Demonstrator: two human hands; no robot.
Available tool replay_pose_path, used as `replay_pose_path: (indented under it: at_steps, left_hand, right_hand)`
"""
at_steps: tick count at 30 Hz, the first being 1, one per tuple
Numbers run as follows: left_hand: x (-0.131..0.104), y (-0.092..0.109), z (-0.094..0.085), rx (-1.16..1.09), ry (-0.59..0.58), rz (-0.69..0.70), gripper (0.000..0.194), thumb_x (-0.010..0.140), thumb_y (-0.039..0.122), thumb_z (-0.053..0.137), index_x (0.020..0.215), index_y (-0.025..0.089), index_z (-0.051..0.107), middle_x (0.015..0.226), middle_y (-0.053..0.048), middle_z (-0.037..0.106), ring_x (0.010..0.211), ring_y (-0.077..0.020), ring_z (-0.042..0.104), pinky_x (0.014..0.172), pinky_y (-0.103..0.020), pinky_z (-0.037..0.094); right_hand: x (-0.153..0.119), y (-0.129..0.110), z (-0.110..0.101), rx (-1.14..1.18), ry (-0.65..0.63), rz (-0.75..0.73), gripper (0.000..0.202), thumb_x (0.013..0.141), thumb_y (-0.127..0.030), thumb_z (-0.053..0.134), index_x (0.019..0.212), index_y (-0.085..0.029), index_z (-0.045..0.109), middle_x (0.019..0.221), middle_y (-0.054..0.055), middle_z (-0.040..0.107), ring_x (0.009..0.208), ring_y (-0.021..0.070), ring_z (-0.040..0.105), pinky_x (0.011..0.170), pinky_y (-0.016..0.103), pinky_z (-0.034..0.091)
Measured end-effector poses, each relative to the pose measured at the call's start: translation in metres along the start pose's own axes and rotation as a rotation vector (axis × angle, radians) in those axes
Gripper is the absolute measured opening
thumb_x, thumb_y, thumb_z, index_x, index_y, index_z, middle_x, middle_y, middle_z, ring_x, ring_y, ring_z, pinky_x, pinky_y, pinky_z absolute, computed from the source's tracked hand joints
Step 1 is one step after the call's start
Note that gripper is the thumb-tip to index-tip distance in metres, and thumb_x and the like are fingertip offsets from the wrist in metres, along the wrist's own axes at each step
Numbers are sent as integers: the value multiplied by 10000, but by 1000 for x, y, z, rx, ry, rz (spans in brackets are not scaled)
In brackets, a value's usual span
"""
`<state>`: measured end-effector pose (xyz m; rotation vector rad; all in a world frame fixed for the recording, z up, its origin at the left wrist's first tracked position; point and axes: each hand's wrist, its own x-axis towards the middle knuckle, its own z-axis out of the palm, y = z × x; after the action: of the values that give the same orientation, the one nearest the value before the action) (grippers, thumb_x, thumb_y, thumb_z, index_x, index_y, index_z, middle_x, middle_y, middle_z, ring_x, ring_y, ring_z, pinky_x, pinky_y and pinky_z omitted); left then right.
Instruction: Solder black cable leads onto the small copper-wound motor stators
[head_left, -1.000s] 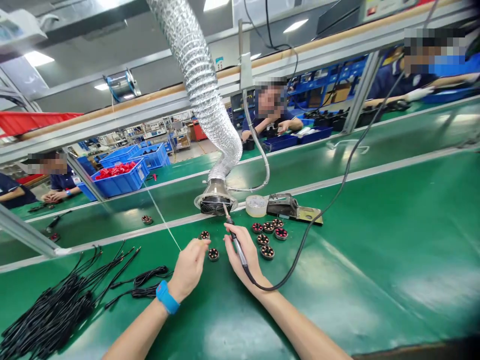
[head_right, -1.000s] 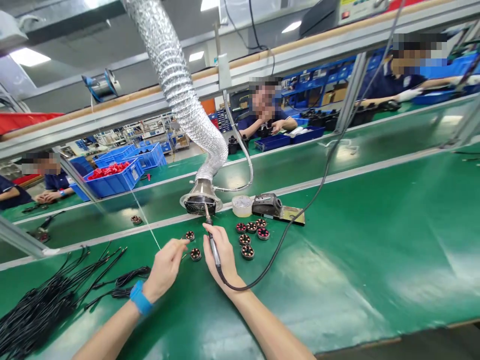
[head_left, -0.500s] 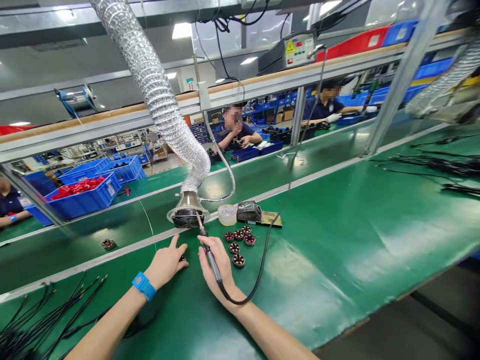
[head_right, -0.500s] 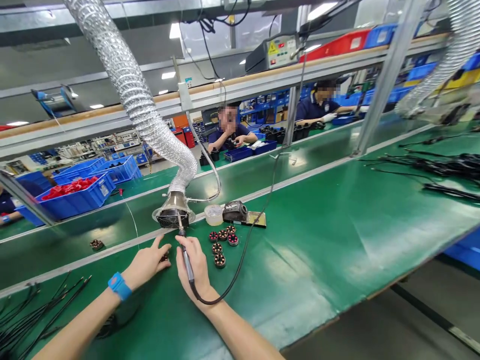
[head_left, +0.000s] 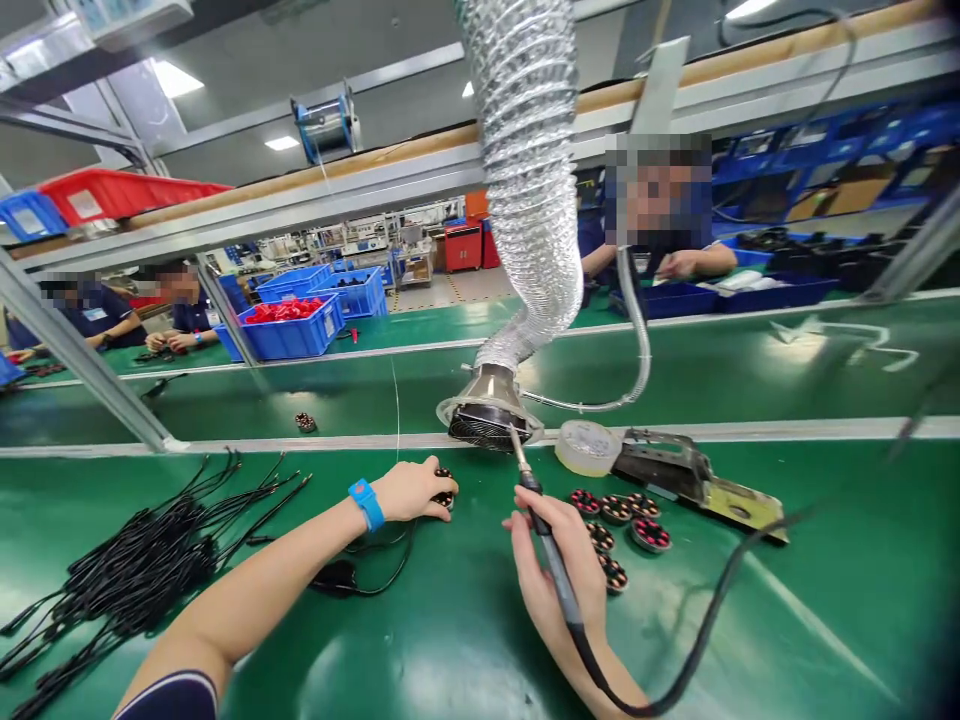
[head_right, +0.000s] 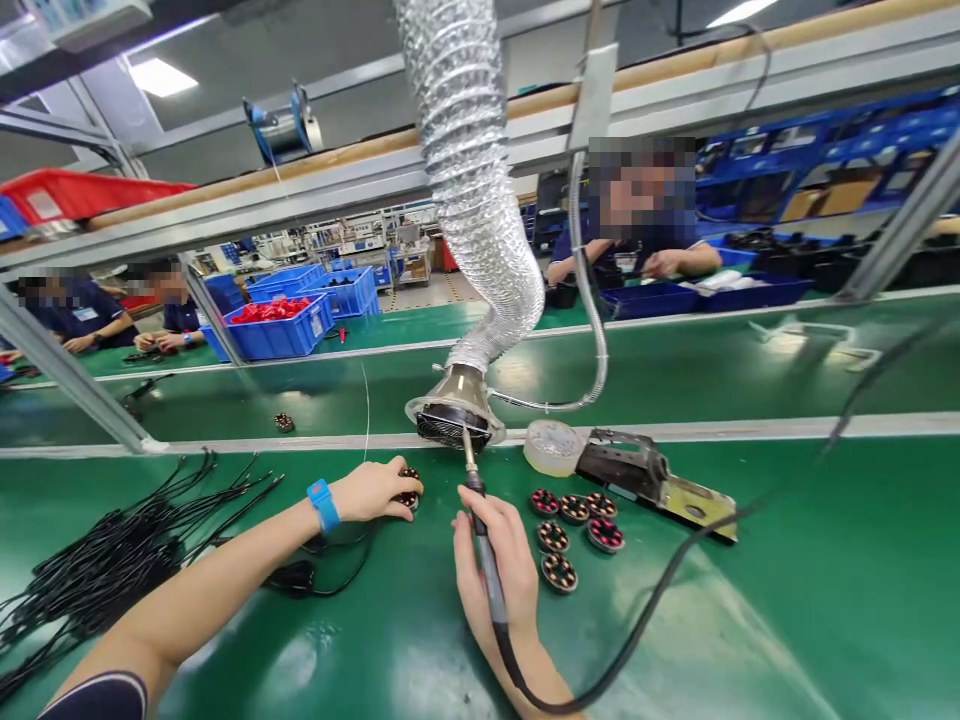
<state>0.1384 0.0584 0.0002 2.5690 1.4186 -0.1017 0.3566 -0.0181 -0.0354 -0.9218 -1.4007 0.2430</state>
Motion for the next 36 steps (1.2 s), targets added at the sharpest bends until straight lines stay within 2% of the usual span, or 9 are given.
replay_pose_path:
  at_steps: [6, 11, 15, 20, 25, 28, 30, 34, 36]
  left_hand:
    - [16, -61, -17, 123, 123, -297, 435, 852, 561, 681, 1202, 302, 682, 1142, -111, 561, 916, -302, 671, 812, -382, 510]
    - [77, -105, -63, 129, 209, -484, 421, 894, 502, 652, 1227, 246, 668, 1156, -145, 556, 1002, -338, 662, 857, -410, 492]
    - [130, -105, -71, 90, 268, -469, 426, 932, 446, 624, 1250, 163, 644, 1202, -152, 554, 1031, -290, 650, 890, -385, 482]
    - [156, -91, -46, -22, 274, -396, 311, 943, 363, 647, 1173, 155, 639, 1153, -79, 644, 972, -207, 644, 866, -401, 548]
    - [129, -106, -47, -56, 347, -389, 361, 921, 330, 664, 1236, 160, 614, 1228, -92, 625, 1008, -218, 635, 906, -415, 519]
    - [84, -119, -57, -54, 333, -422, 144, 867, 283, 689, 905, 145, 688, 902, -58, 672, 900, -217, 637, 864, -368, 485]
    - [48, -121, -56, -58, 303, -463, 308, 861, 318, 664, 595, 180, 596, 625, -37, 577, 761, -223, 630, 784, -334, 469]
    - [-13, -110, -36, -129, 257, -530, 480, 698, 533, 756, 474, 230, 460, 487, -16, 469, 610, -237, 598, 664, -322, 456]
    - [-28, -101, -23, -222, 259, -519, 417, 560, 435, 844, 523, 236, 480, 532, -16, 513, 651, -267, 622, 680, -342, 467]
  right_hand:
    - [-3, 0, 5, -41, -27, -99, 327, 945, -120, 581, 1241, -243, 646, 1059, 92, 648, 905, 203, 682, 786, 337, 573]
    - [-7, 9, 13, -142, -68, -249, 494, 917, -68, 570, 1356, -294, 598, 1058, 89, 659, 882, 210, 707, 752, 333, 606]
    - [-7, 12, 14, -238, -107, -414, 665, 887, -24, 542, 1472, -337, 501, 988, 90, 670, 791, 235, 714, 649, 360, 625]
    - [2, 13, 10, -309, -97, -479, 738, 892, -9, 519, 1554, -308, 390, 971, 121, 667, 756, 244, 696, 611, 378, 618]
    - [5, 14, 4, -322, -99, -470, 710, 894, -22, 542, 1539, -290, 421, 973, 120, 674, 758, 225, 683, 627, 358, 605]
    - [2, 11, 5, -299, -119, -468, 669, 887, -25, 551, 1504, -273, 480, 968, 122, 683, 777, 231, 686, 644, 360, 599]
    - [0, 9, 7, -283, -133, -466, 636, 887, -28, 550, 1476, -268, 518, 960, 117, 690, 767, 227, 682, 637, 353, 594]
    - [-3, 11, 10, -270, -144, -485, 582, 886, -23, 538, 1417, -259, 575, 946, 106, 693, 728, 210, 669, 617, 331, 584]
    - [-4, 16, 10, -278, -144, -502, 547, 896, -41, 535, 1397, -255, 591, 955, 107, 692, 727, 208, 672, 620, 328, 584]
